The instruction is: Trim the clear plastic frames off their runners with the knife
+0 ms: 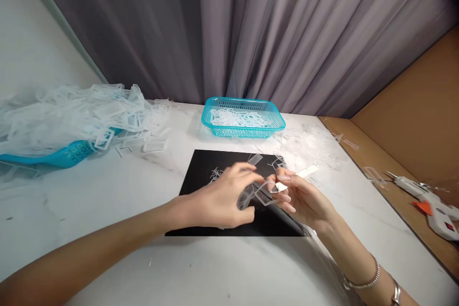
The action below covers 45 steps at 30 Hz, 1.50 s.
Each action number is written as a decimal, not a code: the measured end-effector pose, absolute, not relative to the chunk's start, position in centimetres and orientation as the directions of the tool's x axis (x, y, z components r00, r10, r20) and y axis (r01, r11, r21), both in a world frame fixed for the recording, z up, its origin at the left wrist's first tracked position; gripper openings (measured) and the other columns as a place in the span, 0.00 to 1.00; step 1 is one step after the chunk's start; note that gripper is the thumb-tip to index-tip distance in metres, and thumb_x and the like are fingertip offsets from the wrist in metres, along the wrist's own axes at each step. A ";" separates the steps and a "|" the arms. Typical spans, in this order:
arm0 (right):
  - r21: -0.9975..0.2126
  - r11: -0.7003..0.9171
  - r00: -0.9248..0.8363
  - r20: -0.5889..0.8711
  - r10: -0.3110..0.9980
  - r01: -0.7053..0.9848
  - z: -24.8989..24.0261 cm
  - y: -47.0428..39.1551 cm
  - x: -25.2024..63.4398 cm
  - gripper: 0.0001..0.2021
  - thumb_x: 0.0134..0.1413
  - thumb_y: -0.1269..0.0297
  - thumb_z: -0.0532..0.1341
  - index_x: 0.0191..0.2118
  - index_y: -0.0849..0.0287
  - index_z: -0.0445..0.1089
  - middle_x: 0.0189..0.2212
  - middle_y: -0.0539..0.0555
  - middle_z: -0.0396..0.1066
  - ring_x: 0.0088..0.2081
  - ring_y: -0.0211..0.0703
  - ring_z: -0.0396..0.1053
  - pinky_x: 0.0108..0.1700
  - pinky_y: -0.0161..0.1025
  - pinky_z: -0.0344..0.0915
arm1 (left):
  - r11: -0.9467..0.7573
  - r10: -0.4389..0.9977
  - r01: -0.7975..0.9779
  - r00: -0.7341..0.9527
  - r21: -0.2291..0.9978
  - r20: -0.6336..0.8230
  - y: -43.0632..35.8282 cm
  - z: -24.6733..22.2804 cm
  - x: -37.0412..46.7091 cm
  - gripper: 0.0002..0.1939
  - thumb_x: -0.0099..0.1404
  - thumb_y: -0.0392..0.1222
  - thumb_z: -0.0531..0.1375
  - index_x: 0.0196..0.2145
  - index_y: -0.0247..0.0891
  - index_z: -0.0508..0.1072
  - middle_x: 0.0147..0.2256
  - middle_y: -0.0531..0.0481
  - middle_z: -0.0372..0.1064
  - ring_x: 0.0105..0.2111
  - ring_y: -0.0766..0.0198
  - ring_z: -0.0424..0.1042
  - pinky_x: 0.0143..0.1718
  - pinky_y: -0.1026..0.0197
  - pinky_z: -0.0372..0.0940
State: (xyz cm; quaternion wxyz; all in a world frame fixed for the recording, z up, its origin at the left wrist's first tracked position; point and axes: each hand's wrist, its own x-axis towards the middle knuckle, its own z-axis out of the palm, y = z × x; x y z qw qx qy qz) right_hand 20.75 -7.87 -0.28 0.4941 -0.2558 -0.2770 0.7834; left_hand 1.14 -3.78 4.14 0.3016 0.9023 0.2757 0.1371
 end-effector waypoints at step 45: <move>-0.747 -0.434 -0.418 -0.229 0.879 -0.503 0.4 -7.9 22.4 0.06 0.55 0.68 0.61 0.28 0.59 0.64 0.33 0.55 0.74 0.41 0.44 0.71 0.39 0.38 0.64 | 0.031 0.570 0.459 0.722 0.888 -0.393 -2.5 5.4 0.7 0.11 0.60 0.49 0.56 0.33 0.39 0.72 0.35 0.52 0.74 0.42 0.60 0.68 0.46 0.58 0.56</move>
